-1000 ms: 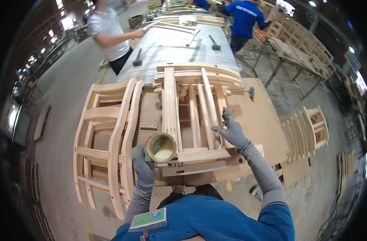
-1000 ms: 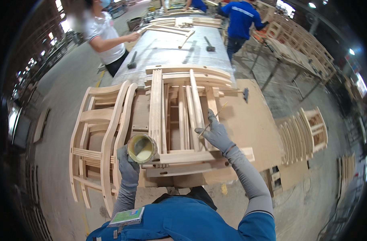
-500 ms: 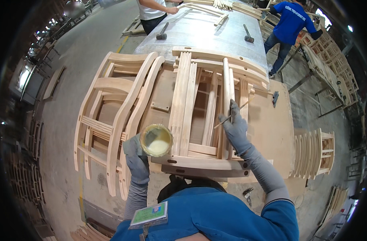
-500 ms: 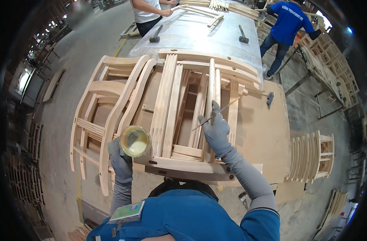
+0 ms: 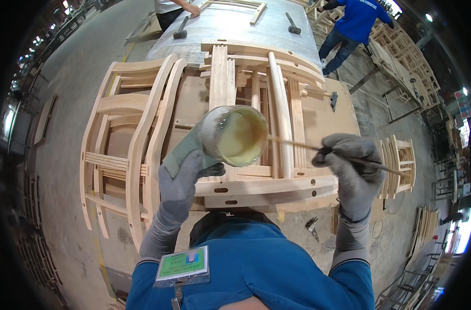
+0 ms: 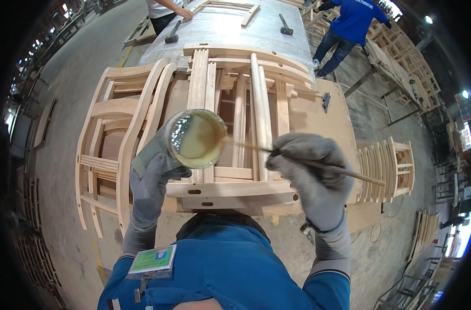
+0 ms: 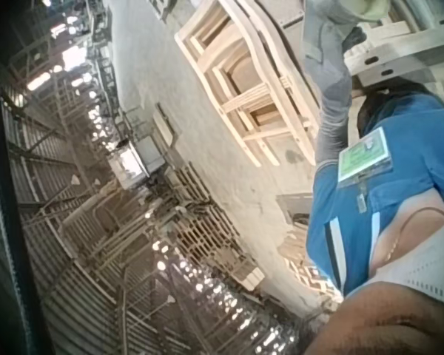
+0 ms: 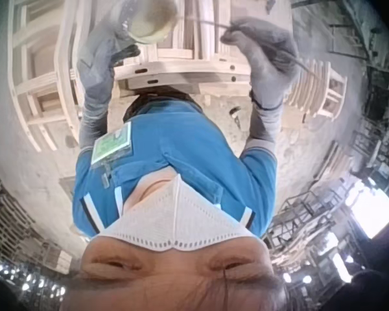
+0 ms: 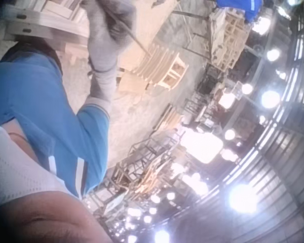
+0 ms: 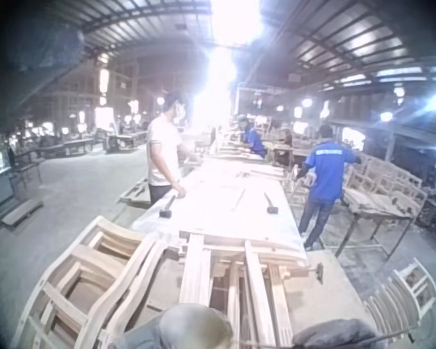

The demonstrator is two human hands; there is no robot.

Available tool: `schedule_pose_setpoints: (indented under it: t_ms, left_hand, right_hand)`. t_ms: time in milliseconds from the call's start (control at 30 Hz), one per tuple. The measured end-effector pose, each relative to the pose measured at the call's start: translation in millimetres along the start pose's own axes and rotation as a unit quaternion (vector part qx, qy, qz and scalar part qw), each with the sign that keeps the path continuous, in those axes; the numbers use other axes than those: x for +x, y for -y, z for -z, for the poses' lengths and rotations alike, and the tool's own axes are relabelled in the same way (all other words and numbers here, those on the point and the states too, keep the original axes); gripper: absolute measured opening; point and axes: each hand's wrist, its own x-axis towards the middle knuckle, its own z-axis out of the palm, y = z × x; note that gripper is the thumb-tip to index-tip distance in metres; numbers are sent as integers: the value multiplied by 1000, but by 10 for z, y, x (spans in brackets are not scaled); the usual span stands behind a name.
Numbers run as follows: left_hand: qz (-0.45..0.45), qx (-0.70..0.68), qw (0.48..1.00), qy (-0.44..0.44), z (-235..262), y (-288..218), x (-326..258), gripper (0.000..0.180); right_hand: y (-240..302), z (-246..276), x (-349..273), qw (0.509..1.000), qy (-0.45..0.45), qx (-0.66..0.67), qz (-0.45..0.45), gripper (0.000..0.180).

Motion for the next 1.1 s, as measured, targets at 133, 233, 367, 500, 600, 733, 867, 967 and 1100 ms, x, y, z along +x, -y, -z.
schedule_pose_setpoints:
  t_ms: [133, 233, 367, 500, 600, 733, 867, 967, 1100]
  left_hand:
    - [-47, 108, 993, 32, -54, 120, -45, 33]
    - [-333, 476, 814, 0, 24, 305, -103, 25]
    - [-106, 95, 989, -35, -223, 232, -153, 25]
    - [-173, 150, 970, -77, -295, 397, -201, 26]
    - [-172, 152, 969, -95, -319, 425, -186, 25]
    - [-144, 140, 978, -49, -308, 389, -211, 25]
    - [-78, 95, 992, -32, -333, 435, -269, 24]
    - [-62, 107, 992, 4, -383, 399, -255, 24]
    - [-61, 145, 987, 18, -500, 361, -238, 22]
  right_hand:
    - [-52, -139, -25, 984, 68, -143, 88, 27]
    - [-159, -125, -23, 950, 72, -251, 171, 23]
    - [-247, -114, -294, 996, -27, -83, -8, 22]
    - [-232, -117, -657, 964, 52, -244, 87, 22]
    - [-92, -103, -856, 963, 65, -231, 121, 11]
    - [-98, 59, -856, 998, -31, 33, 49, 13]
    - [-162, 66, -847, 991, -100, 80, -44, 18]
    - [-171, 115, -923, 984, -119, 108, -73, 19]
    - [-176, 164, -1068, 971, -175, 137, -85, 19]
